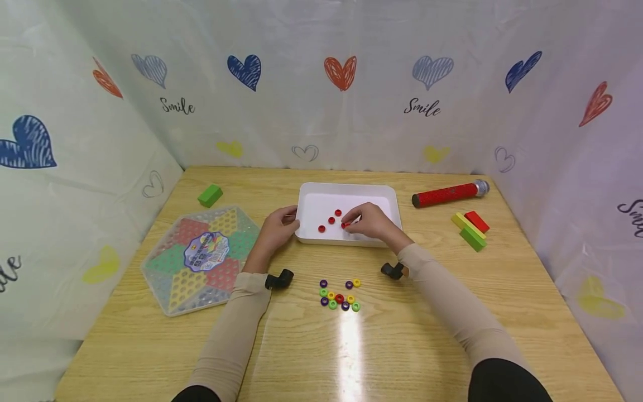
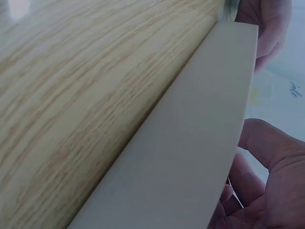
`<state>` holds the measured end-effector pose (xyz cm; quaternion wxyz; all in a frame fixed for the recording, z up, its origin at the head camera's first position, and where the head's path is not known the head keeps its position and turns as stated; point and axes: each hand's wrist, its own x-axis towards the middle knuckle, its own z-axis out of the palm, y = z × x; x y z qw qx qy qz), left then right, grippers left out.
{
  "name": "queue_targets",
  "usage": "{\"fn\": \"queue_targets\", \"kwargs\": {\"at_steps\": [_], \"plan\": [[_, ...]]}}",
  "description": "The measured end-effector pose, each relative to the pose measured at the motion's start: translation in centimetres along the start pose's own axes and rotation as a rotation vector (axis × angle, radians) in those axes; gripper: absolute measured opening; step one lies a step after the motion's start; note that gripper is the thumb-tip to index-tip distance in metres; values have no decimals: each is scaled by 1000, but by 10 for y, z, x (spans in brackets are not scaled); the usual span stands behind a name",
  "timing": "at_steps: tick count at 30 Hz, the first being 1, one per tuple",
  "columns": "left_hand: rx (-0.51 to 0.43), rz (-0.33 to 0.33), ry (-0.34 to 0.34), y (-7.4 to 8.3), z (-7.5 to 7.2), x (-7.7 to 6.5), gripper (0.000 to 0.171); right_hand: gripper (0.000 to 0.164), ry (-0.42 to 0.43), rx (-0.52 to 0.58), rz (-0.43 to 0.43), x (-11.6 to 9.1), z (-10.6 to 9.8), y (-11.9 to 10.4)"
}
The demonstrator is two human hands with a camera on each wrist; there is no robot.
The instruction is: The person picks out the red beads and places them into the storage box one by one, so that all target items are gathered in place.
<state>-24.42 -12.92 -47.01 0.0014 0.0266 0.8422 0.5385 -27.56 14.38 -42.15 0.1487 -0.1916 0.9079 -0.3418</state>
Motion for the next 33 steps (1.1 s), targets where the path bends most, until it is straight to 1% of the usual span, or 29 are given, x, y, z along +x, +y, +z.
{"fn": "queue_targets", "kwargs": {"at_steps": [8,16,20,27,33], "plan": [[8,7,6,1,1,1,48,21,-10,15,-3,-1,0,8],[7,-3,2,-1,2,1,48,20,4,18,-29,-5,-1,7],[10,-9,3,-2,2,1,49,21,13,12,-59,-7,-4,1],[10,-8,1,-1,2,1,49,22,9,5,-69,-15,-10,-15],[6,-10,-2,0,1,0,50,22,1,15,-144,-26,-7,-29]]}}
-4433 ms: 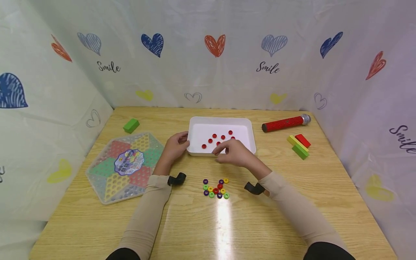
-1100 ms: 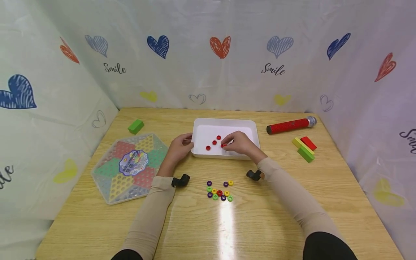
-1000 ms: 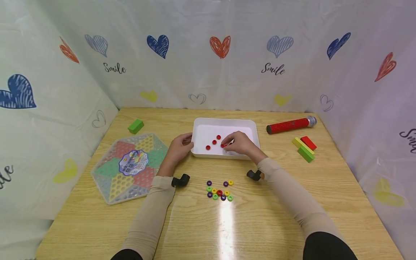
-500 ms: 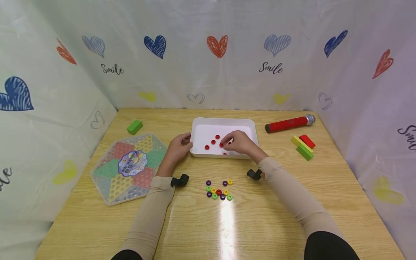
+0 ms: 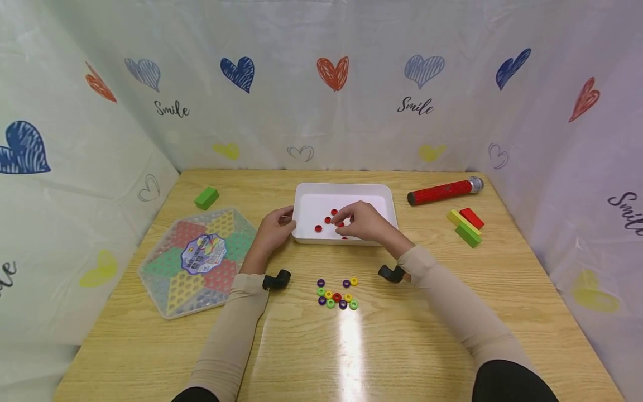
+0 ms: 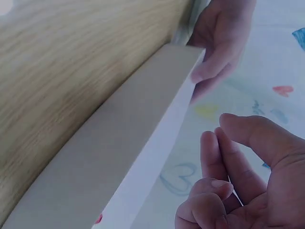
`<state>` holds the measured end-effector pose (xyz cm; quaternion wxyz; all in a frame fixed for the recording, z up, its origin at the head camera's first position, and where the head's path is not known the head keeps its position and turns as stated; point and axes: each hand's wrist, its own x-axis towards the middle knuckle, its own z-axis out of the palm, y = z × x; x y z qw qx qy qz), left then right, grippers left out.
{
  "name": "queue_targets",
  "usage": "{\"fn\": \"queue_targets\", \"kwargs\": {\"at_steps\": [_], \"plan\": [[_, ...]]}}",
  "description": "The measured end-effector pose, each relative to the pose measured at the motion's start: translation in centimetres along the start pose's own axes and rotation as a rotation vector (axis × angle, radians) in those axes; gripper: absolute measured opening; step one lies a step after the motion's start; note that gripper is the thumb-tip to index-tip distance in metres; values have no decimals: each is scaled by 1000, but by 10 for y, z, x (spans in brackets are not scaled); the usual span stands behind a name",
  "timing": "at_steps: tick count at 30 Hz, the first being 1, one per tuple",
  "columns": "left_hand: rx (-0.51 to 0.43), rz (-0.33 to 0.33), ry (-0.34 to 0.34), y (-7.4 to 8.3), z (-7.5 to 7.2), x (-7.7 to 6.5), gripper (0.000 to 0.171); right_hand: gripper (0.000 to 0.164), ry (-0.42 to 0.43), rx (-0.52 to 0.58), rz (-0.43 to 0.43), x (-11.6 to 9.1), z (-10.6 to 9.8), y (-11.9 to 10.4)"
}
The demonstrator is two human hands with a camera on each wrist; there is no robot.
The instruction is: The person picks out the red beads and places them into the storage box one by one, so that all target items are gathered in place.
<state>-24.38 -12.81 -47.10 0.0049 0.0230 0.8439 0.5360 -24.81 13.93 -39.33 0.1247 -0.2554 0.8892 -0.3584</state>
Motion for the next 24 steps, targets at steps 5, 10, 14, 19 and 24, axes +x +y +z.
{"fn": "queue_targets", "kwargs": {"at_steps": [5,10,14,19,24], "plan": [[-2,-3,-1,0,0,0,50,18,-17,-13,-82,-9,10,-7],[2,-4,-1,-1,0,1,50,16,-38,38,-117,-20,24,-12],[7,-7,-1,-1,0,0,50,17,-70,79,-119,-29,36,-13],[10,-6,7,1,0,0,50,17,-98,87,-121,-38,49,-8],[8,-13,6,2,-1,0,51,16,-113,74,-94,-50,59,-2]]}}
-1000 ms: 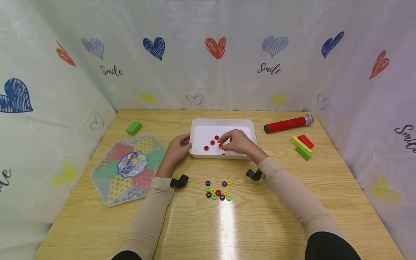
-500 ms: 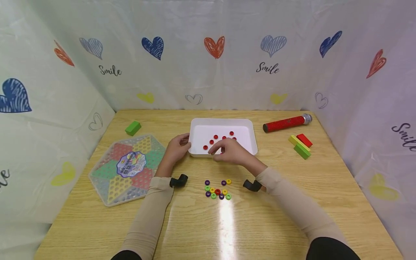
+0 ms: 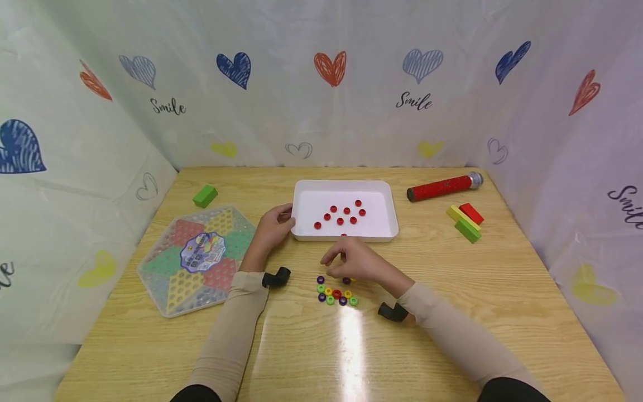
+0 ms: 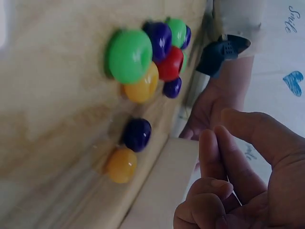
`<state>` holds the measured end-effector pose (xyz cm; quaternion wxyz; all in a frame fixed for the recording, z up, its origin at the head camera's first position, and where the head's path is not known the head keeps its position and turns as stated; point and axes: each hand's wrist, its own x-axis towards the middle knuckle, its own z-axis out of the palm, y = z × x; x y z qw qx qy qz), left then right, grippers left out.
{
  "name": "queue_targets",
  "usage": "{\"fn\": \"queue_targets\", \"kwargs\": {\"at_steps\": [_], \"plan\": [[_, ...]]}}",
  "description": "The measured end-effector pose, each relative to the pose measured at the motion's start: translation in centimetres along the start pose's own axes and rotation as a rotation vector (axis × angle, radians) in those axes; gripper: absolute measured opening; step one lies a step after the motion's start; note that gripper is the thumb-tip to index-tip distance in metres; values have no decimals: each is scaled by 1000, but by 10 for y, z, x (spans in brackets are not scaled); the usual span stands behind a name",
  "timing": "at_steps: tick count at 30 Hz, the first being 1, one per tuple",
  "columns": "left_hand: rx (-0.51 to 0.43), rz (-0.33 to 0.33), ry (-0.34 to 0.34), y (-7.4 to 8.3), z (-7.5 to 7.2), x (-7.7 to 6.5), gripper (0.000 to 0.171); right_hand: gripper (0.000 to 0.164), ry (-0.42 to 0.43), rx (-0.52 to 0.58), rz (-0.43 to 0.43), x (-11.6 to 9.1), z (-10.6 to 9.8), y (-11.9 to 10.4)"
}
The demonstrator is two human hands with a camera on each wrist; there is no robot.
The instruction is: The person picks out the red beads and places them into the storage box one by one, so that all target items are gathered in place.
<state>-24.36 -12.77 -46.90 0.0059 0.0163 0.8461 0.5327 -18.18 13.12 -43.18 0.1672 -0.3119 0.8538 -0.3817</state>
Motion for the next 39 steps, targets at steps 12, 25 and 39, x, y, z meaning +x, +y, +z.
{"fn": "queue_targets", "kwargs": {"at_steps": [12,25,39], "plan": [[0,-2,15,0,-2,2,50,15,-57,62,72,-23,14,3],[-1,-36,19,1,-3,1,52,14,-64,48,26,-32,24,9],[-9,-15,0,-3,2,1,51,13,-11,-28,60,-27,9,1]]}}
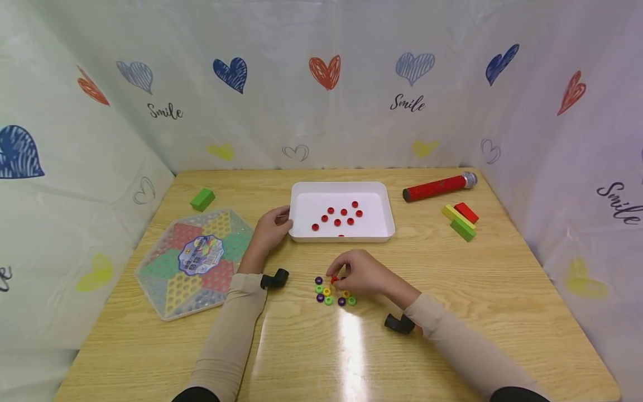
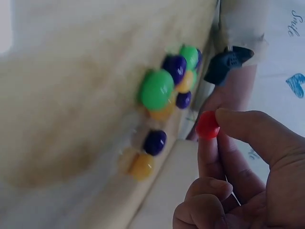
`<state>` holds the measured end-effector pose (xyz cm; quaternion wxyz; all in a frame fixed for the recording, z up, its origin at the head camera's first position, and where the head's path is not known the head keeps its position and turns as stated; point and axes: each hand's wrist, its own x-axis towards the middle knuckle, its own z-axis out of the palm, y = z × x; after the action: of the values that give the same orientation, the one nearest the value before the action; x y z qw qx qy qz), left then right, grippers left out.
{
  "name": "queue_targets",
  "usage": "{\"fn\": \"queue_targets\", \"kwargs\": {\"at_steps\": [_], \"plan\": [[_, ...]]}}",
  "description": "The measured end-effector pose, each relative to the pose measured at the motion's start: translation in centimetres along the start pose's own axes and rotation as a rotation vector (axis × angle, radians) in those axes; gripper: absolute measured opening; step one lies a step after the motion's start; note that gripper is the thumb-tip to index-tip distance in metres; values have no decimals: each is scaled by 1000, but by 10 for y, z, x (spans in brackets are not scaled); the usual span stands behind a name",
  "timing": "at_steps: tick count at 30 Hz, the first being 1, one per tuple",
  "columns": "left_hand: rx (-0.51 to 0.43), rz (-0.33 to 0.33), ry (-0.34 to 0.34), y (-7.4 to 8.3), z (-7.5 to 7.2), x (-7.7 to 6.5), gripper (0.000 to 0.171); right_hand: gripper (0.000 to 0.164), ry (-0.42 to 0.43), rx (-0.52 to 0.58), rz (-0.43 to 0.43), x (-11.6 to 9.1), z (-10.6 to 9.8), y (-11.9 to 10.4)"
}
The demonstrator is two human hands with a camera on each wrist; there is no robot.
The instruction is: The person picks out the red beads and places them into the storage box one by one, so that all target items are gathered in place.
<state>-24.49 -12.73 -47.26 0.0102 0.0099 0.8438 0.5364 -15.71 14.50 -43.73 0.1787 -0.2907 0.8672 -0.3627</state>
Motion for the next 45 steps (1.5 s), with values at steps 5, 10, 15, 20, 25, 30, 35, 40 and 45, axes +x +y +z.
{"fn": "queue_targets", "kwargs": {"at_steps": [5,10,15,20,25,30,35,40,45], "plan": [[3,-5,-1,-1,-1,-1,51,15,12,-43,-39,12,-19,-5],[-2,-2,1,-1,-1,-3,51,16,56,-49,-43,27,-39,-5],[-5,6,3,-2,0,-4,51,16,92,-65,-24,42,-56,-1],[-10,2,6,-2,1,-4,50,19,105,-67,28,55,-69,4],[-5,10,8,-3,3,-3,50,22,132,-70,73,69,-80,10],[-6,4,3,-2,3,-3,50,25,147,-60,138,82,-86,25],[-15,5,2,-1,4,-2,50,24,156,-55,185,90,-88,36],[-15,14,9,-1,2,-2,49,23,162,-71,205,98,-88,39],[-7,15,11,-1,0,-3,49,21,160,-77,216,104,-84,43]]}}
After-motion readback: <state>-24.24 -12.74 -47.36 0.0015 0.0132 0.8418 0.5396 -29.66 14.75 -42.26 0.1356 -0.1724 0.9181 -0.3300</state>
